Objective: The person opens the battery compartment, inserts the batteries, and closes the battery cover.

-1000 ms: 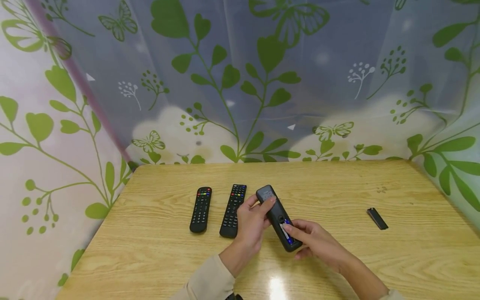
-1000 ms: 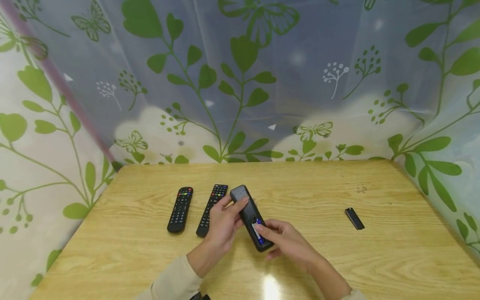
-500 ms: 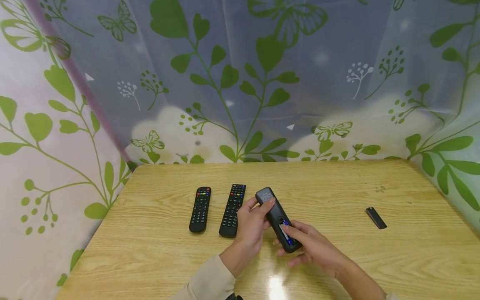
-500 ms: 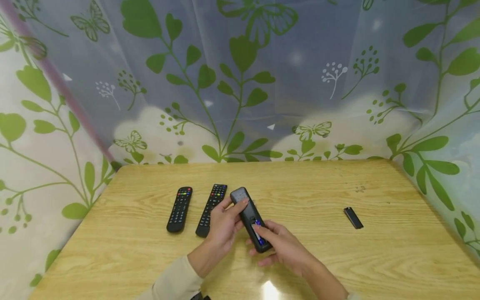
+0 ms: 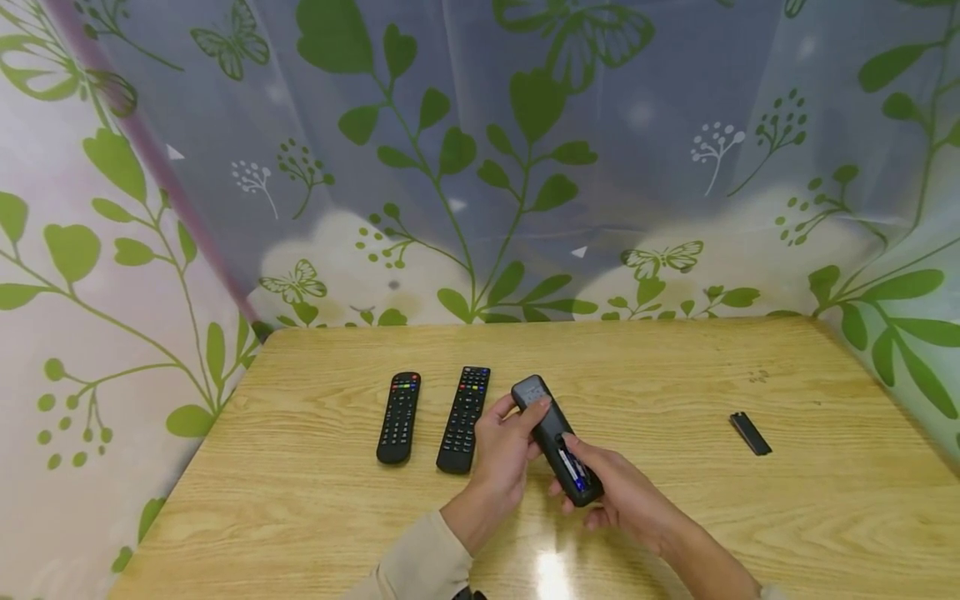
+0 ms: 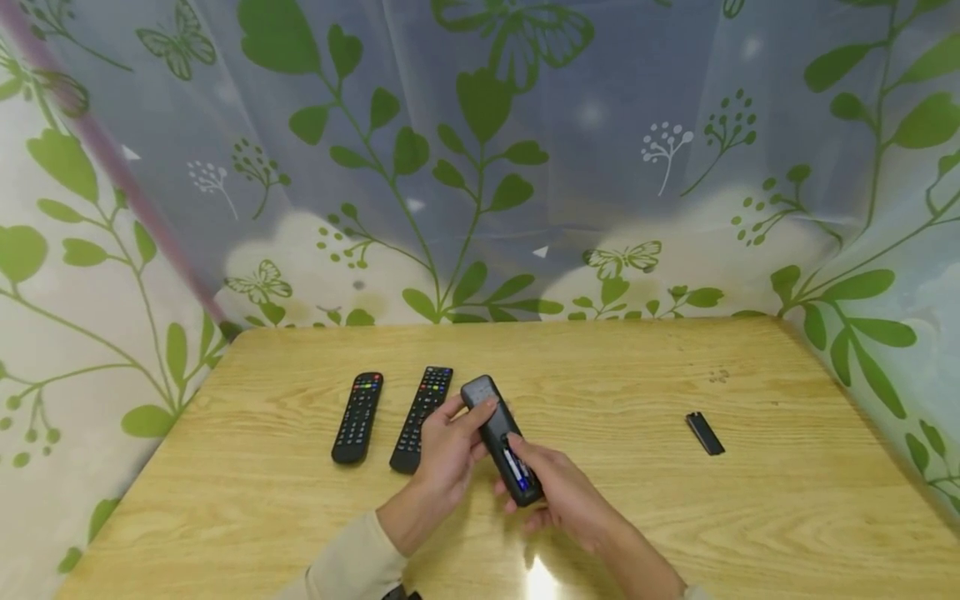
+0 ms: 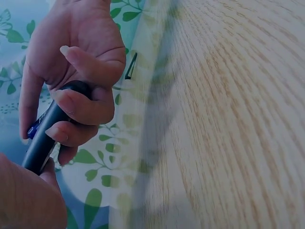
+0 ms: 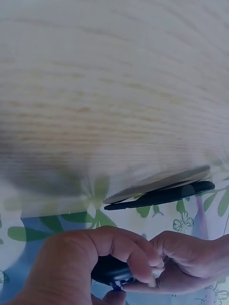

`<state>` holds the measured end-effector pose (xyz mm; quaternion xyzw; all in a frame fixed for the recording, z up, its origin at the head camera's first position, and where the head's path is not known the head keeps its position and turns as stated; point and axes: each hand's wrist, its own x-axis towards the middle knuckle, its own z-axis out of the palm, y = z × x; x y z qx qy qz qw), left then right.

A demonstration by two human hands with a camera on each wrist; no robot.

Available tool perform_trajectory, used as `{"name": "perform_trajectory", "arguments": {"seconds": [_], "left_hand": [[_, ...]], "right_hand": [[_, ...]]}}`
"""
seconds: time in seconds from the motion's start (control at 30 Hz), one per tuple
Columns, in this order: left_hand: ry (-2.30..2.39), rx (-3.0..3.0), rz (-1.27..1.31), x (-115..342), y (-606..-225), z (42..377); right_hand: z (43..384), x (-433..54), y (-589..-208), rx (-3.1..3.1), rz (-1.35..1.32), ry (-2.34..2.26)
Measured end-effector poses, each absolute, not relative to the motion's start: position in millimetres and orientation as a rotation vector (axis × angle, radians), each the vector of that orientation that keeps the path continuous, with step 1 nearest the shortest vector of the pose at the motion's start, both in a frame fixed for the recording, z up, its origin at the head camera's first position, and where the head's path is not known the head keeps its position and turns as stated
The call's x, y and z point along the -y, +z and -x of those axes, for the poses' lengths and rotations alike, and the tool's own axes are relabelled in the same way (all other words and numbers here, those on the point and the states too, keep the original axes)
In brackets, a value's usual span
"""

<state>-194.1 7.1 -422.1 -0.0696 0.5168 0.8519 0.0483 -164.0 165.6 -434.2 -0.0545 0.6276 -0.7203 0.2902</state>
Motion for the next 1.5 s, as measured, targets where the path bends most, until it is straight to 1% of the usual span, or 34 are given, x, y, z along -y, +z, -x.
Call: {"name": "perform_trajectory", "arguments": {"seconds": [0.4,0.67,0.93,1.17,1.33,1.5], "left_hand": [[2.586,-1.602,0.209,-5.3,-423.5,197.2],[2.615,-1.575,0.189,-5.5,-421.9,198.2],[2.614,-1.589,0.139,-6.0,-418.1,197.3],[2.617,-1.587,0.158,-4.9,-421.4,197.2],[2.638,-1.533,0.176,-2.8,-423.0,199.8],[2.685,-1.511,0.231,1.3,-423.3,206.1]], "right_hand": [[162.8,-163.9,-440.4,-1.555,0.199,-2.004],[163.0,-164.2,-439.0,-1.609,0.29,-1.988],[160.6,-161.8,-435.9,-1.499,0.243,-2.076],[162.3,-161.0,-438.1,-1.58,0.225,-2.027],[164.6,-177.5,-432.1,-1.739,0.258,-1.88],[174.4,-219.8,-420.5,-2.044,0.234,-1.729]]}}
